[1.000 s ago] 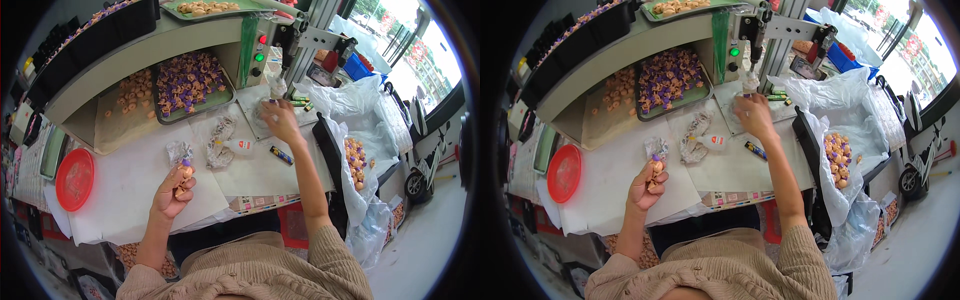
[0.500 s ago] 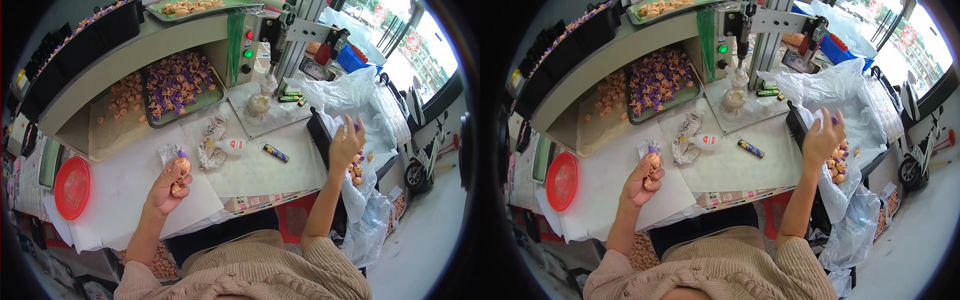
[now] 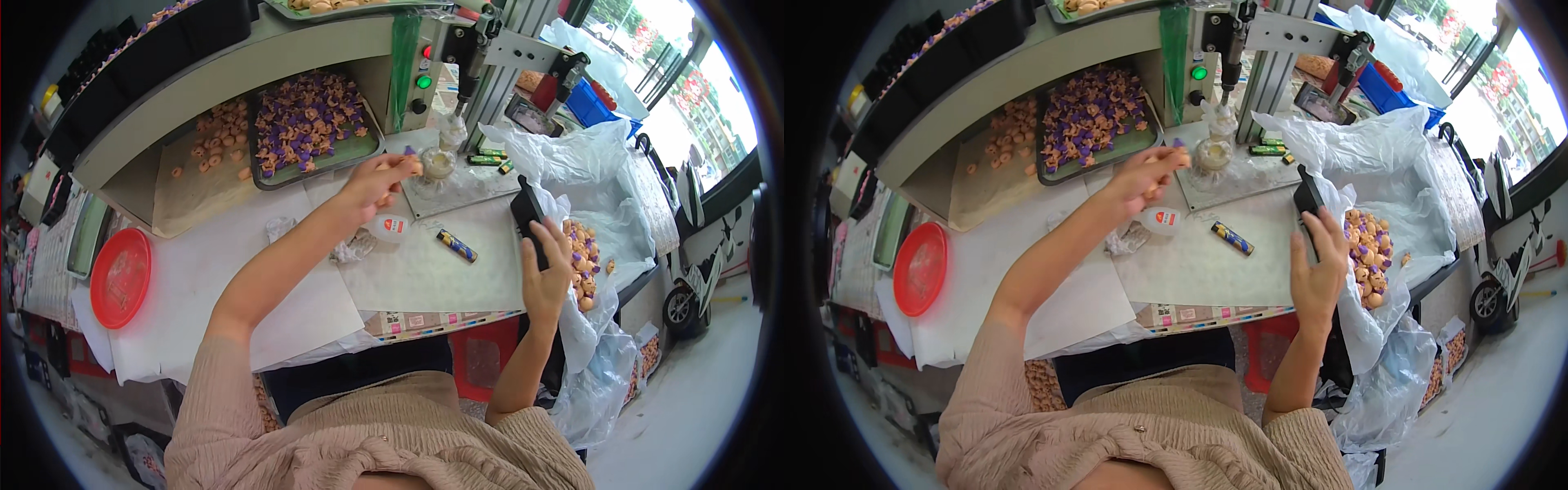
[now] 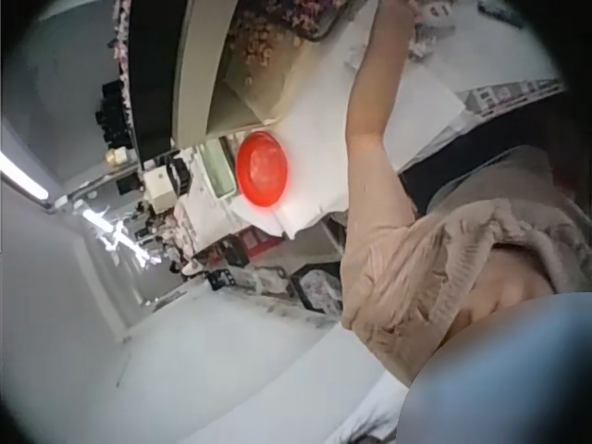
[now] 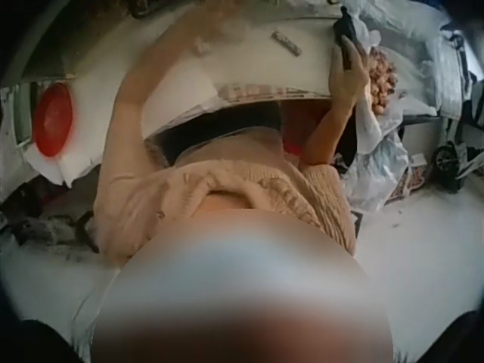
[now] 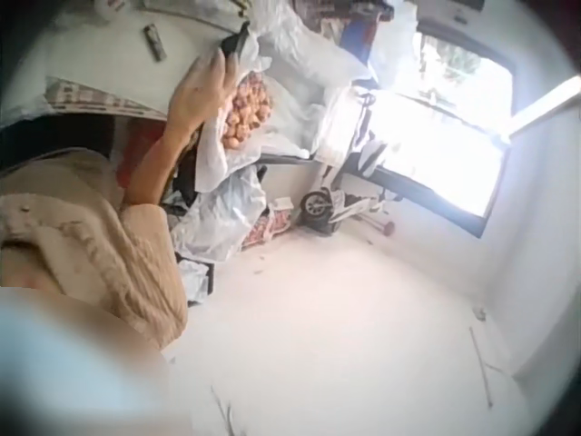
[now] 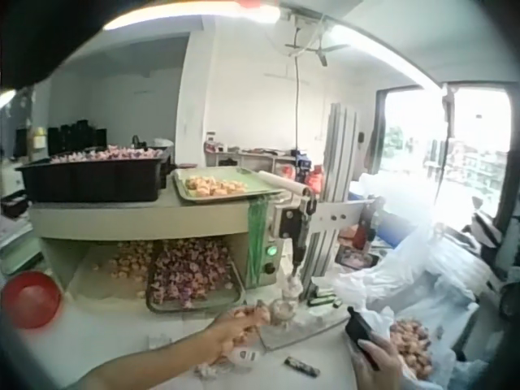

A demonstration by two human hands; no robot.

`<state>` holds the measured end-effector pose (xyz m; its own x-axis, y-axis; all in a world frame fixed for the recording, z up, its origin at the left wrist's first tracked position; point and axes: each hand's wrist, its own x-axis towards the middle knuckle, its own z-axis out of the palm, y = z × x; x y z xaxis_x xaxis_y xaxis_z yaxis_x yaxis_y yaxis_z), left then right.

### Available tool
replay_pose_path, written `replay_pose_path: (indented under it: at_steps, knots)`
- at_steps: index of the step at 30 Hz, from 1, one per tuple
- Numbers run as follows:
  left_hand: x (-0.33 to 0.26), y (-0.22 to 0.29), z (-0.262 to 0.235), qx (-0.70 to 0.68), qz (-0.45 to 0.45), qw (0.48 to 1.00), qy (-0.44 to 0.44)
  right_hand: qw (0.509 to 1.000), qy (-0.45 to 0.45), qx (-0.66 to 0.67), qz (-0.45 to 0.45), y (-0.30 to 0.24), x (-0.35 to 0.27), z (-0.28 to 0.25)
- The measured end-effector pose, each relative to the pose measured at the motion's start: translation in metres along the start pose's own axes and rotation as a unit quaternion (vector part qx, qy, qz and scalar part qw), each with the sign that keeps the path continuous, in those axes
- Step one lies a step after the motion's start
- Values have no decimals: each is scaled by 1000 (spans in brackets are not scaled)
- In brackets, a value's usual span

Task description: Glueing small decorative components onto ceramic bases and using a manual press for assembly.

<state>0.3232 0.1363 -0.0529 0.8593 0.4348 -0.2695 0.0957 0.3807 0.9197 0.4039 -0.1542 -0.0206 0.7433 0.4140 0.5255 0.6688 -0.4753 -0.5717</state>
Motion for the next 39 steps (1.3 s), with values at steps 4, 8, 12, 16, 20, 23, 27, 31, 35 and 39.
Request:
replay_pose_path:
  at_steps: [4, 8, 12, 16, 20, 23, 27, 31, 35, 39]
  knots:
    - [51, -20, 19, 23, 28, 998, 60, 994, -66, 76, -38, -26, -17, 4]
    - [77, -29, 40, 155, 182, 960, 143, 980, -132, 142, -35, -29, -27, 4]
    - [88, -36, 41, 271, 283, 906, 160, 974, -141, 172, -34, -24, -22, 7]
    - [89, -34, 46, 312, 301, 888, 153, 972, -133, 182, -64, -23, -8, 15]
    - [84, -37, 45, 330, 325, 874, 147, 968, -104, 192, -126, -45, 16, 20]
    - [80, -36, 41, 333, 342, 866, 148, 952, -19, 198, -232, -59, 55, 32]
    - [72, -31, 42, 330, 335, 871, 142, 895, 232, 153, -350, -93, 135, 47]
    - [62, -29, 45, 339, 306, 878, 139, 964, 170, 24, -202, -119, 218, 61]
    - [56, -28, 42, 339, 300, 880, 147, 972, -71, 192, -116, -160, 252, 23]
    - [45, -32, 37, 349, 262, 886, 156, 853, 115, 482, -165, -133, 219, 9]
